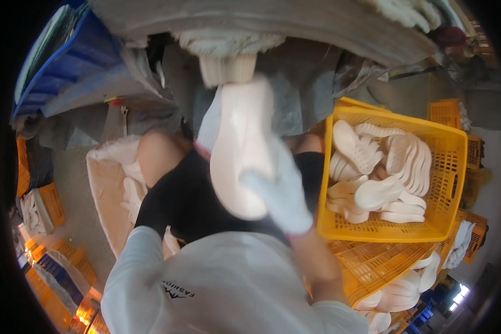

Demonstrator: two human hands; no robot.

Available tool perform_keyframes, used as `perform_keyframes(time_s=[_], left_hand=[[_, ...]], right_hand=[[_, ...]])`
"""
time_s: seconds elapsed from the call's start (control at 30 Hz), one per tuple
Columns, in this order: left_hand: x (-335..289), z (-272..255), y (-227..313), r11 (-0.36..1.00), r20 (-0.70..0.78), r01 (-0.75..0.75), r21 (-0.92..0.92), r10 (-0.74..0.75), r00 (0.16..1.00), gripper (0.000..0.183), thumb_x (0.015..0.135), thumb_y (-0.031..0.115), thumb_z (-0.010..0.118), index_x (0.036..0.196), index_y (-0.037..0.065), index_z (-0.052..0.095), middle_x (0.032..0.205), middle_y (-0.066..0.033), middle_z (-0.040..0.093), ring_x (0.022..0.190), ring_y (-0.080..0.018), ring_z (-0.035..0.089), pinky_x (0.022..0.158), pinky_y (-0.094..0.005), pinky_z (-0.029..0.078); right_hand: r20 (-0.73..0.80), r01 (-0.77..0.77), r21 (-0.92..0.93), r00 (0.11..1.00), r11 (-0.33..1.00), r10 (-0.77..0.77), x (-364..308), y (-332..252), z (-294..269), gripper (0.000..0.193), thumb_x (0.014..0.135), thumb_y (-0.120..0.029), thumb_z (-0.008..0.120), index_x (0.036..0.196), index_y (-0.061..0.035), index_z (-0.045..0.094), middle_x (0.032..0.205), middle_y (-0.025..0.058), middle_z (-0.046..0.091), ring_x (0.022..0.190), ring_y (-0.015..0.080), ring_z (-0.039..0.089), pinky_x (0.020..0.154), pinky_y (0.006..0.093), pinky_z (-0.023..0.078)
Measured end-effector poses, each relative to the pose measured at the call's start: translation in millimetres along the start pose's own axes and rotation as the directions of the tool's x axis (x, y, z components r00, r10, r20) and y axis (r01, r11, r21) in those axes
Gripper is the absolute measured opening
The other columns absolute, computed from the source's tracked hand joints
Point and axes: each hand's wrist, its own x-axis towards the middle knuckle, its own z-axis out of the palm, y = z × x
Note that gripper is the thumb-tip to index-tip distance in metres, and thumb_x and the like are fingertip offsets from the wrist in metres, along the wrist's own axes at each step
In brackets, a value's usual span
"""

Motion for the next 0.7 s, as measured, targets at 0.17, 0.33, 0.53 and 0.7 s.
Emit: perform_keyframes(time_s=[0.17,0.33,0.53,0.7], left_hand=[[-11,12,-4,0.999,-0.024,-0.008,0.054,0.009,1.000,0.055,0.109,0.040,0.059,0.147,0.000,0.057,0.141,-0.0114,0.064,0.132,-0.0208,0.057,0.115,-0.0348,0.044],[-15,2,17,0.905,0.007,-0.115,0.409,0.123,0.992,0.058,0.107,0.039,0.063,0.146,-0.002,0.057,0.141,-0.0137,0.065,0.134,-0.0226,0.055,0.116,-0.0353,0.043],[-190,-63,123,0.325,-0.187,0.009,0.946,0.520,0.833,0.061,0.105,0.039,0.068,0.146,-0.005,0.057,0.141,-0.0164,0.065,0.137,-0.0247,0.054,0.118,-0.0360,0.041],[-418,-102,165,0.341,-0.583,0.502,0.795,0.659,0.476,0.064,0.103,0.038,0.072,0.146,-0.008,0.058,0.141,-0.0187,0.065,0.138,-0.0265,0.053,0.119,-0.0365,0.039]], right_hand=[[0.109,0.044,-0.003,0.993,0.999,-0.043,-2,6,4,0.082,0.091,-0.016,0.083,0.158,0.0018,0.041,0.148,0.0146,0.057,0.135,0.0245,0.058,0.113,0.0371,0.046],[0.010,0.146,-0.116,0.989,0.982,-0.146,20,25,36,0.073,0.094,-0.032,0.077,0.149,0.0014,0.044,0.122,0.0216,0.070,0.109,0.0325,0.071,0.094,0.0416,0.056],[0.092,0.140,-0.756,0.990,0.639,-0.108,-52,96,-48,0.049,0.101,-0.035,0.067,0.132,0.0007,0.054,0.116,0.0180,0.068,0.107,0.0308,0.071,0.092,0.0396,0.056],[-0.618,-0.222,-0.581,0.746,0.783,-0.247,-106,154,-279,0.067,0.093,-0.001,0.066,0.155,0.0036,0.041,0.154,0.0197,0.049,0.139,0.0326,0.051,0.120,0.0399,0.041]])
